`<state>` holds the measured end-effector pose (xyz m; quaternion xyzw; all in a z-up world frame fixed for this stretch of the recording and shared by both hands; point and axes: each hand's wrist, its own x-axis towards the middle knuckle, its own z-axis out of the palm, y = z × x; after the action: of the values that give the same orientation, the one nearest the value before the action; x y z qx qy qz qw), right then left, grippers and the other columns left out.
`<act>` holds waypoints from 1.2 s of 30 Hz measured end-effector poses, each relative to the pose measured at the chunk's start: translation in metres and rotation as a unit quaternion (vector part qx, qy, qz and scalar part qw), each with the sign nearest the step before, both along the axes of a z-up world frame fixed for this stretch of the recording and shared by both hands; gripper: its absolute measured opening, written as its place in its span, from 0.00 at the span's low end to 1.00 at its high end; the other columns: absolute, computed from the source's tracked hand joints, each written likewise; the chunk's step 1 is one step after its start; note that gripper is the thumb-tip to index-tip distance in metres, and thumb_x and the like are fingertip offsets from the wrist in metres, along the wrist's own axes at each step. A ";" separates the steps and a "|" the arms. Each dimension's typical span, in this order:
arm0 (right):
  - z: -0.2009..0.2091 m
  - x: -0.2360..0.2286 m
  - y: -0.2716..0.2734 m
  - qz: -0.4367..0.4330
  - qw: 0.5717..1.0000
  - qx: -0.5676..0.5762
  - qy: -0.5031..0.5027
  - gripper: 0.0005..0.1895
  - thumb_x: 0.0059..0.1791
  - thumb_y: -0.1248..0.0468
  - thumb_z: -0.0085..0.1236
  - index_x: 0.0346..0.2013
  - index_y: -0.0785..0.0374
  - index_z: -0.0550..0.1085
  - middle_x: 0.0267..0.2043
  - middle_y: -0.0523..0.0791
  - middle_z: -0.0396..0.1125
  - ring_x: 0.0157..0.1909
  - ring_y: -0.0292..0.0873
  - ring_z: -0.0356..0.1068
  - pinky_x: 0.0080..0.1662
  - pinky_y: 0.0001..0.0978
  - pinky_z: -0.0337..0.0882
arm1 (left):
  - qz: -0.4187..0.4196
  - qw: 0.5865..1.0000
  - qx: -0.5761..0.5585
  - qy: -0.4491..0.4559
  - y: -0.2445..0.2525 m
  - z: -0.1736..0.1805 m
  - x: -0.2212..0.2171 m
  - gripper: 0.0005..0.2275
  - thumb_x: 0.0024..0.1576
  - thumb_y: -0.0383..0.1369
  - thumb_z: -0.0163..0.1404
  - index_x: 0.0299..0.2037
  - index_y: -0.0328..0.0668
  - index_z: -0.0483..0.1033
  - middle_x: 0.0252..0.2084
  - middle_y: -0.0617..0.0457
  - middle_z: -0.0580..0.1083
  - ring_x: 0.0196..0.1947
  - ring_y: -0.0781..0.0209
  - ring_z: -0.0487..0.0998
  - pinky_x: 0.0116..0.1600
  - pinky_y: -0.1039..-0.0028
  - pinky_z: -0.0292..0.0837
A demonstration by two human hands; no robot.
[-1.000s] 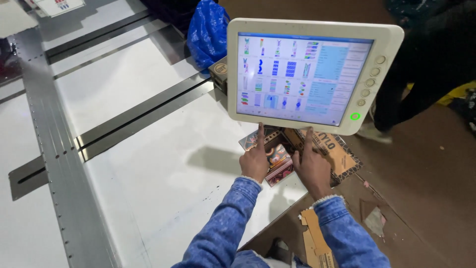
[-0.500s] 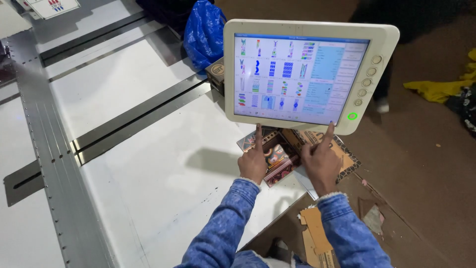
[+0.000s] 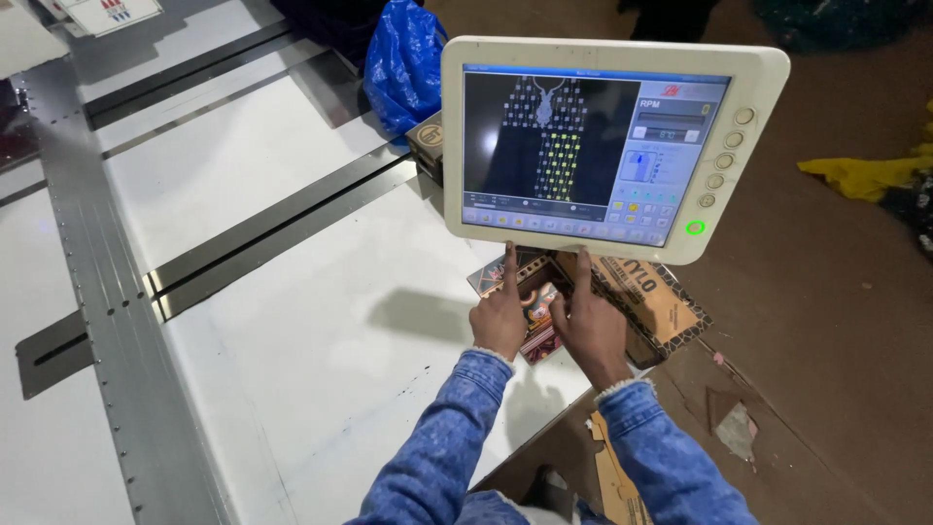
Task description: The person adjusts fabric on an industrial embroidery machine and then uses the touch screen control panel to configure the machine's settings and select patterns.
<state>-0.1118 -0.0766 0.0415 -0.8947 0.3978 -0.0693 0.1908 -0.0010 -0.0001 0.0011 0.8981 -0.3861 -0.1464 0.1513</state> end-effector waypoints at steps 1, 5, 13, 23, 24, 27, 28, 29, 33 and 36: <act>0.001 0.002 0.001 0.002 1.000 0.000 0.000 0.41 0.52 0.53 0.41 0.77 0.58 0.40 0.26 0.55 0.73 0.29 0.60 0.75 0.36 0.53 0.73 | 0.002 1.000 0.000 0.000 0.001 0.002 -0.001 0.44 0.58 0.25 0.46 0.76 0.54 0.23 0.38 0.41 0.78 0.40 0.43 0.83 0.44 0.58 0.79; -0.003 0.009 -0.001 0.026 0.999 -0.020 -0.022 0.39 0.53 0.55 0.40 0.77 0.59 0.43 0.22 0.51 0.73 0.22 0.53 0.73 0.30 0.42 0.72 | 0.004 1.000 -0.010 -0.001 0.000 0.004 -0.002 0.43 0.58 0.24 0.47 0.76 0.52 0.26 0.37 0.40 0.78 0.39 0.44 0.83 0.43 0.58 0.80; -0.024 0.012 -0.009 0.044 0.998 -0.047 0.020 0.42 0.52 0.54 0.42 0.77 0.59 0.41 0.21 0.51 0.72 0.21 0.52 0.73 0.27 0.42 0.72 | 0.003 1.000 -0.028 0.005 0.002 0.014 -0.005 0.42 0.58 0.23 0.44 0.76 0.53 0.27 0.36 0.40 0.78 0.37 0.42 0.83 0.41 0.56 0.80; -0.020 0.011 -0.012 0.053 0.995 -0.060 0.060 0.42 0.52 0.54 0.41 0.78 0.57 0.40 0.23 0.55 0.72 0.25 0.57 0.75 0.29 0.49 0.74 | -0.026 0.998 -0.057 -0.007 -0.020 -0.001 -0.010 0.40 0.57 0.27 0.46 0.77 0.57 0.35 0.33 0.41 0.79 0.36 0.43 0.83 0.40 0.56 0.80; -0.017 0.009 -0.013 0.059 0.996 -0.048 0.046 0.42 0.52 0.54 0.42 0.78 0.56 0.40 0.25 0.56 0.73 0.26 0.59 0.76 0.31 0.50 0.74 | -0.025 0.998 -0.052 -0.007 -0.024 -0.006 -0.008 0.41 0.55 0.27 0.48 0.76 0.57 0.35 0.33 0.42 0.79 0.36 0.43 0.83 0.39 0.57 0.80; -0.006 -0.001 -0.018 0.049 0.998 -0.030 0.031 0.41 0.52 0.52 0.42 0.78 0.50 0.42 0.27 0.56 0.74 0.29 0.60 0.76 0.34 0.53 0.75 | -0.024 0.998 -0.049 -0.011 -0.013 0.015 -0.016 0.41 0.56 0.26 0.48 0.77 0.57 0.35 0.32 0.41 0.79 0.34 0.44 0.83 0.38 0.57 0.79; -0.002 -0.006 -0.018 0.045 0.998 -0.029 0.032 0.41 0.52 0.52 0.42 0.78 0.50 0.42 0.27 0.56 0.74 0.29 0.60 0.76 0.34 0.53 0.75 | -0.029 0.998 -0.049 -0.010 -0.013 0.013 -0.017 0.41 0.56 0.26 0.48 0.77 0.57 0.35 0.32 0.41 0.79 0.34 0.44 0.83 0.38 0.57 0.79; 0.001 -0.009 -0.019 0.032 0.999 -0.022 0.027 0.40 0.52 0.52 0.42 0.78 0.48 0.42 0.27 0.55 0.74 0.30 0.59 0.76 0.35 0.51 0.75 | -0.029 0.998 -0.058 -0.014 -0.014 0.010 -0.015 0.40 0.56 0.25 0.48 0.77 0.55 0.36 0.31 0.40 0.79 0.33 0.43 0.83 0.37 0.58 0.79; 0.005 -0.016 -0.025 -0.009 1.000 -0.008 0.002 0.35 0.55 0.53 0.42 0.77 0.49 0.49 0.27 0.50 0.75 0.28 0.51 0.76 0.34 0.41 0.76 | -0.026 0.996 -0.075 -0.035 -0.013 0.006 -0.016 0.40 0.55 0.24 0.48 0.77 0.52 0.38 0.27 0.41 0.78 0.28 0.45 0.83 0.34 0.61 0.78; 0.012 -0.019 -0.026 -0.029 0.999 -0.015 -0.011 0.35 0.55 0.55 0.42 0.77 0.52 0.49 0.23 0.48 0.73 0.25 0.48 0.74 0.32 0.40 0.74 | -0.024 0.997 -0.066 -0.034 -0.014 0.003 -0.016 0.41 0.56 0.26 0.49 0.77 0.53 0.37 0.27 0.41 0.78 0.28 0.44 0.82 0.33 0.60 0.78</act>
<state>-0.1309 -0.1022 0.0533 -0.8847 0.4205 -0.0904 0.1796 -0.0166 -0.0144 0.0045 0.8811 -0.4211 -0.0933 0.1939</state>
